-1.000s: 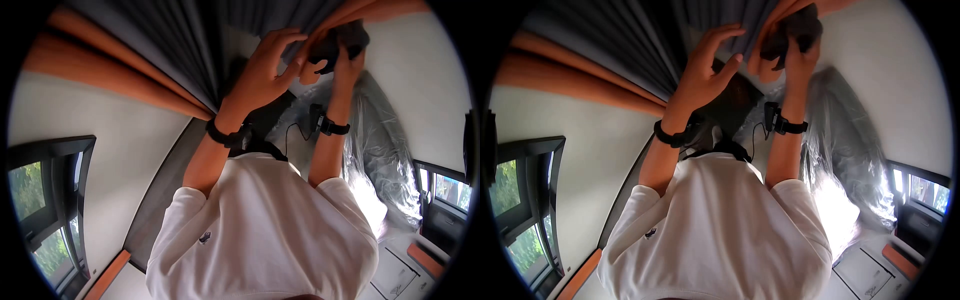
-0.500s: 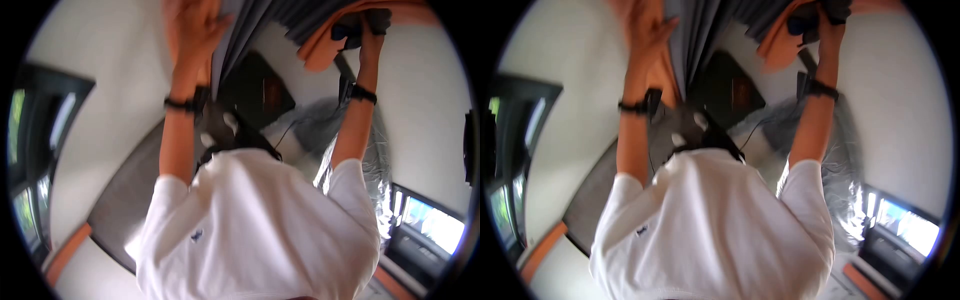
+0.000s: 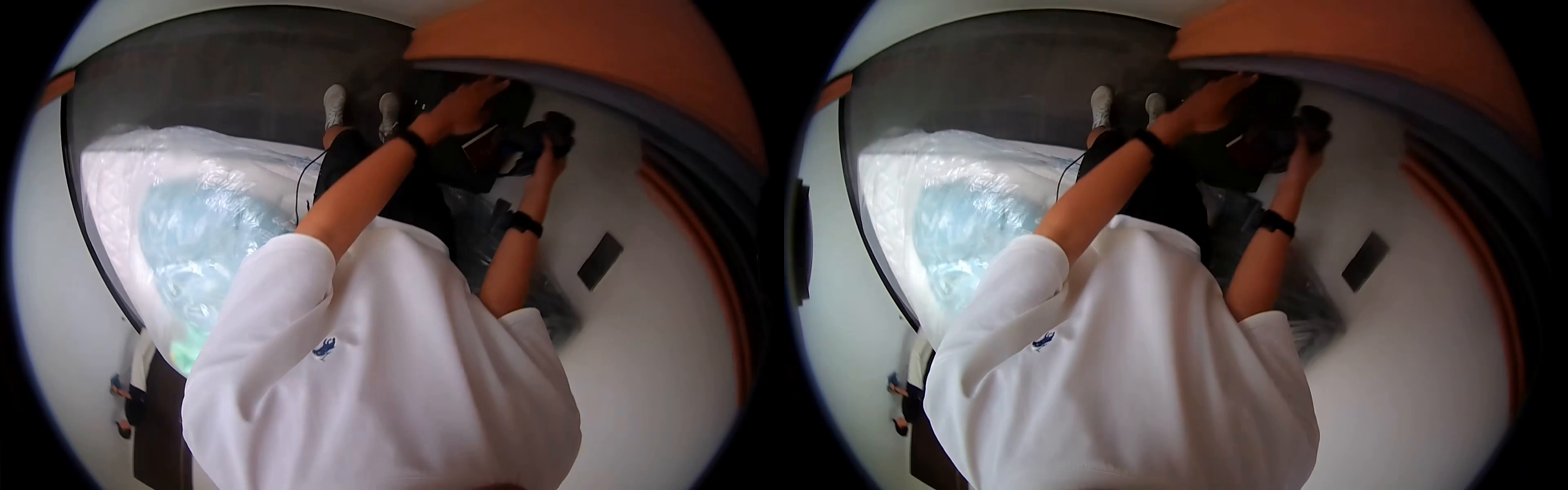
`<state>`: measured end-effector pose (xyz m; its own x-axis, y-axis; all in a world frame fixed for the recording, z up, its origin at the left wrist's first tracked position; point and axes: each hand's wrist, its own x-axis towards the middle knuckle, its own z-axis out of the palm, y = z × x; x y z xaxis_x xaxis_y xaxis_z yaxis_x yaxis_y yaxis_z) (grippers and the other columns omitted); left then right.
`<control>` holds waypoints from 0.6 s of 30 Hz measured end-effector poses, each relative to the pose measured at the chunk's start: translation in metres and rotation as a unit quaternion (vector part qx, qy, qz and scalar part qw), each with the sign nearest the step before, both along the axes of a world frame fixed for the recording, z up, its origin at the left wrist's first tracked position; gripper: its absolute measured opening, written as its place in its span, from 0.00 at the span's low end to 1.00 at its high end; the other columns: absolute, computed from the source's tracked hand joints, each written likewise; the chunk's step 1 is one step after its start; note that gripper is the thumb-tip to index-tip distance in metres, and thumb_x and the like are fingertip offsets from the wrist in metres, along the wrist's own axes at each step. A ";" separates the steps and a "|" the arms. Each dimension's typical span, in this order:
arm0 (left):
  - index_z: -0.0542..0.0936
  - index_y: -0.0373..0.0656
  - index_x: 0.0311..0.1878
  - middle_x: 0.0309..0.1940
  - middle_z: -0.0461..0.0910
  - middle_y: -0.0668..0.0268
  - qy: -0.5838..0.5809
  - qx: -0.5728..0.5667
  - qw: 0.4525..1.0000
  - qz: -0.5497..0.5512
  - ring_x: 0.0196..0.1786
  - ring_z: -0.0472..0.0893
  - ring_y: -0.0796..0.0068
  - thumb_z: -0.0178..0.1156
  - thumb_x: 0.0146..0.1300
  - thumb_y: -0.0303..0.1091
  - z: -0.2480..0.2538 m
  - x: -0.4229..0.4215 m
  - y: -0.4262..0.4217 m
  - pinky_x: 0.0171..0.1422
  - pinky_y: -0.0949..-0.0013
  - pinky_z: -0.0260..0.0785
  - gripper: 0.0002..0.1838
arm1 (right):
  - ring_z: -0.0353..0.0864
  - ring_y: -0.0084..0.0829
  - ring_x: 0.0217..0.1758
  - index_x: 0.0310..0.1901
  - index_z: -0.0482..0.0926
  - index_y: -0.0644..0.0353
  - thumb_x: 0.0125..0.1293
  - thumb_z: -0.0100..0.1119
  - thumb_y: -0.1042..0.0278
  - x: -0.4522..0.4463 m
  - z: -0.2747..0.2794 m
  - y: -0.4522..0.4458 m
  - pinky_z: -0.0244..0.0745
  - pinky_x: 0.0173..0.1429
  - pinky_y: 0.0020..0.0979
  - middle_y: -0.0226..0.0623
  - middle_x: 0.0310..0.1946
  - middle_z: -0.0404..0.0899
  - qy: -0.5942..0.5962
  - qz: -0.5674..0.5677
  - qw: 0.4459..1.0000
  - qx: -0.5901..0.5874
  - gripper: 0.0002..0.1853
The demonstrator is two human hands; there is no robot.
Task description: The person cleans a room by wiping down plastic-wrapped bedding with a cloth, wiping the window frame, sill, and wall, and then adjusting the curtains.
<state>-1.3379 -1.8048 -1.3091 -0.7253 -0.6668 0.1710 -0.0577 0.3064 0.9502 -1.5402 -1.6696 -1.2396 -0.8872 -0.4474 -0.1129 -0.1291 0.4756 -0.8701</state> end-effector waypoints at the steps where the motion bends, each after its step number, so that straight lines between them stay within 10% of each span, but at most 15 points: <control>1: 0.57 0.48 0.79 0.74 0.63 0.46 -0.023 0.076 0.997 0.022 0.76 0.63 0.45 0.58 0.66 0.32 -0.031 -0.001 0.020 0.77 0.47 0.57 0.39 | 0.80 0.39 0.60 0.64 0.75 0.67 0.63 0.69 0.67 0.010 -0.037 0.002 0.73 0.65 0.36 0.41 0.60 0.79 -0.015 0.024 0.997 0.069 0.29; 6: 0.57 0.47 0.78 0.72 0.64 0.45 -0.130 0.238 0.960 0.070 0.72 0.67 0.39 0.59 0.61 0.34 -0.168 -0.012 0.066 0.72 0.47 0.65 0.41 | 0.73 0.42 0.68 0.70 0.68 0.68 0.64 0.66 0.67 -0.002 -0.240 -0.005 0.67 0.70 0.39 0.47 0.67 0.73 -0.082 0.091 0.928 0.352 0.34; 10: 0.58 0.42 0.77 0.69 0.66 0.41 -0.168 0.328 0.924 0.103 0.69 0.69 0.39 0.61 0.61 0.38 -0.191 -0.049 0.131 0.70 0.46 0.66 0.40 | 0.71 0.45 0.70 0.70 0.66 0.67 0.65 0.61 0.71 -0.037 -0.273 0.006 0.65 0.71 0.38 0.50 0.69 0.70 -0.265 0.065 0.903 0.331 0.32; 18: 0.62 0.39 0.75 0.64 0.73 0.40 -0.251 0.483 0.816 0.196 0.71 0.70 0.47 0.64 0.60 0.36 -0.392 -0.025 0.088 0.77 0.57 0.58 0.40 | 0.70 0.41 0.71 0.69 0.68 0.67 0.64 0.55 0.75 -0.007 -0.520 -0.006 0.64 0.74 0.36 0.48 0.67 0.72 0.048 0.267 0.849 0.454 0.30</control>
<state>-1.3625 -1.7167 -1.7013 -0.2421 -0.5121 -0.8241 -0.4268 -0.7066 0.5644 -1.5476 -1.6751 -1.7593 -0.6097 -0.5562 -0.5647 -0.5871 0.7955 -0.1496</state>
